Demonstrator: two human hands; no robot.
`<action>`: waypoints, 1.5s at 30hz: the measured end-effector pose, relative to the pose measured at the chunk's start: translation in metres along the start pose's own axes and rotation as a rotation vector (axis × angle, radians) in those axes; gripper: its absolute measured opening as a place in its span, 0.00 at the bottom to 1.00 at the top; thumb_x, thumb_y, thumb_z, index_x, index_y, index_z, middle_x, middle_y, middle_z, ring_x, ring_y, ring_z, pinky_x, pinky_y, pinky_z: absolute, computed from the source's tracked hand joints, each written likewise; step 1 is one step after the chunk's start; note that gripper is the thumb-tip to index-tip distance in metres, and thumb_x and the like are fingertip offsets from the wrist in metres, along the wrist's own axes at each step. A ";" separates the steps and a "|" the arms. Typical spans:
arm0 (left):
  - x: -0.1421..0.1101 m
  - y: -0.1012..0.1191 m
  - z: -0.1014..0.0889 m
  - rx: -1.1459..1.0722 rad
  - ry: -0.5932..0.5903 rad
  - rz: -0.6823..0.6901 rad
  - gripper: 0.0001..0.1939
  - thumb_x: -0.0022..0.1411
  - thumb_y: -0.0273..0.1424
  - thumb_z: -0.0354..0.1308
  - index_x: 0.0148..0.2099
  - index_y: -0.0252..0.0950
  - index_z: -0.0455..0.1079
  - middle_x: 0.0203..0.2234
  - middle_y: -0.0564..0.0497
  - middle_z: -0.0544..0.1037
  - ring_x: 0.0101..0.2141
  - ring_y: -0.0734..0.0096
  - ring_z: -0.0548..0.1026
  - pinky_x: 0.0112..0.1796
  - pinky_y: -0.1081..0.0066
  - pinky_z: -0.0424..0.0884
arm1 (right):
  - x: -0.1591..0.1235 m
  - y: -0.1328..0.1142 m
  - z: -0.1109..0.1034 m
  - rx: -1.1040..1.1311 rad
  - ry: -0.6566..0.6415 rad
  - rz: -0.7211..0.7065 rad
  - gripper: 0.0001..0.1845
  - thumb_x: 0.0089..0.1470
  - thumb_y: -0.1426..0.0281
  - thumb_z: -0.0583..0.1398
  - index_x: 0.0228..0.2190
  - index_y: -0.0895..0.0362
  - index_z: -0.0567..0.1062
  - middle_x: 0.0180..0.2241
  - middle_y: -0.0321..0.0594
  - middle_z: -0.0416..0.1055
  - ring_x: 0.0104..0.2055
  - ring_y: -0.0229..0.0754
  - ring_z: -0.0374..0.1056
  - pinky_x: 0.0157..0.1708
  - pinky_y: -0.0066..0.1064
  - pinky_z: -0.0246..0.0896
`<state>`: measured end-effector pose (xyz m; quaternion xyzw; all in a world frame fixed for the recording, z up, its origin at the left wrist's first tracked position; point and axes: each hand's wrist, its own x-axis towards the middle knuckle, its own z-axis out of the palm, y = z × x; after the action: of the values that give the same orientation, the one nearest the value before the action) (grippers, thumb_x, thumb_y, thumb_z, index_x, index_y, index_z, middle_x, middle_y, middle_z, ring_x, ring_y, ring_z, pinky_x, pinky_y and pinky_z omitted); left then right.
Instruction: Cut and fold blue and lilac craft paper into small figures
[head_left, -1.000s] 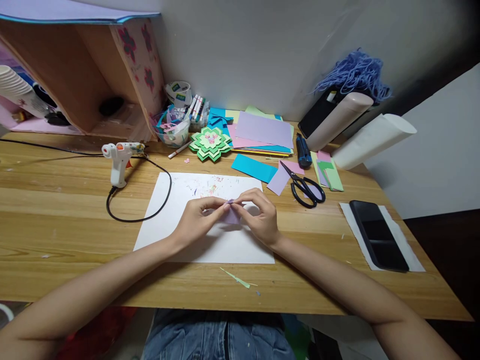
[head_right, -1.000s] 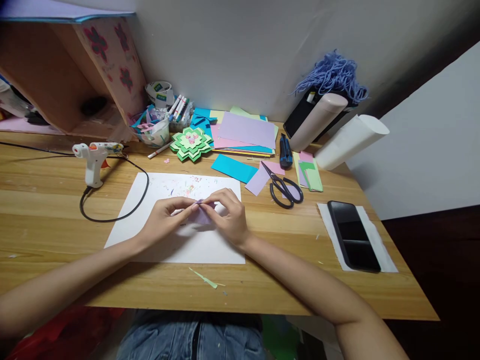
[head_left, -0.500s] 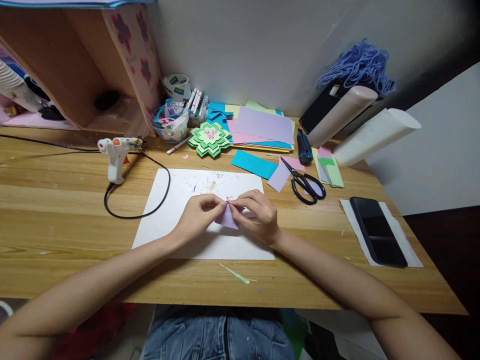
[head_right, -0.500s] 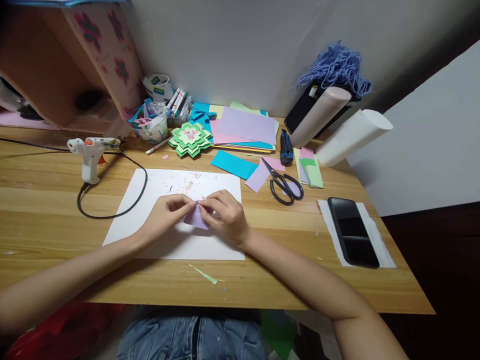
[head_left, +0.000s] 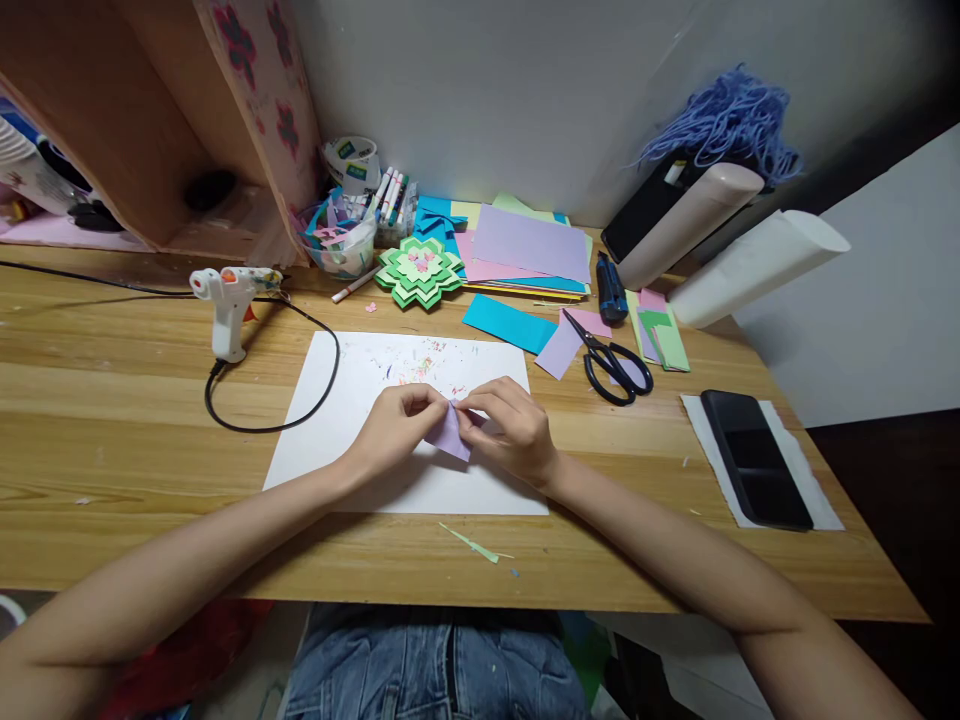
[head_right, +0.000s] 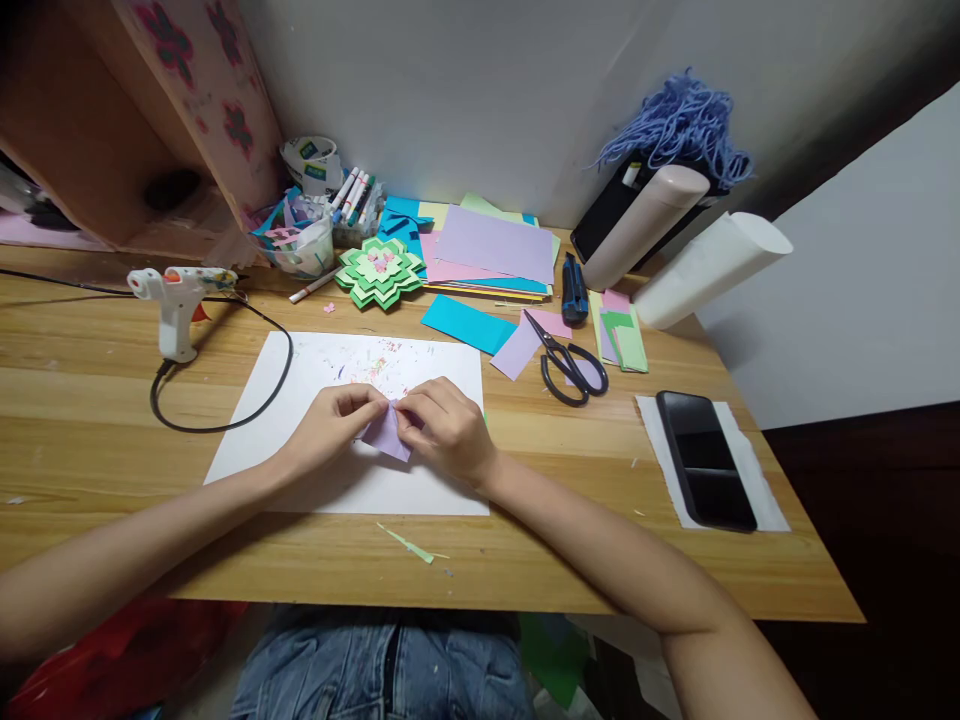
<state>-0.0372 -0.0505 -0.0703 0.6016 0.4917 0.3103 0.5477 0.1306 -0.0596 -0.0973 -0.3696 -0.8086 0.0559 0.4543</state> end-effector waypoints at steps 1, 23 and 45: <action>0.001 0.000 0.000 0.000 -0.003 0.000 0.11 0.56 0.32 0.53 0.24 0.33 0.69 0.18 0.54 0.69 0.22 0.77 0.65 0.25 0.75 0.61 | -0.001 0.000 0.000 -0.020 -0.014 -0.013 0.07 0.50 0.77 0.58 0.30 0.56 0.74 0.27 0.40 0.72 0.31 0.40 0.66 0.30 0.33 0.64; 0.002 -0.008 -0.008 0.274 -0.008 0.260 0.10 0.60 0.34 0.53 0.33 0.34 0.72 0.26 0.49 0.76 0.26 0.74 0.70 0.28 0.73 0.64 | 0.009 0.021 -0.002 0.778 -0.277 0.651 0.12 0.46 0.64 0.65 0.31 0.58 0.73 0.33 0.39 0.72 0.36 0.38 0.69 0.37 0.32 0.66; 0.007 -0.009 -0.010 0.152 0.062 0.154 0.15 0.56 0.40 0.56 0.28 0.33 0.73 0.23 0.50 0.77 0.25 0.73 0.70 0.26 0.74 0.64 | 0.010 0.027 -0.004 0.812 -0.461 0.834 0.12 0.39 0.65 0.67 0.26 0.60 0.77 0.28 0.40 0.76 0.30 0.39 0.71 0.33 0.33 0.66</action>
<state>-0.0462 -0.0414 -0.0783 0.6675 0.4830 0.3316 0.4596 0.1453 -0.0346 -0.1002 -0.4306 -0.5877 0.6097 0.3121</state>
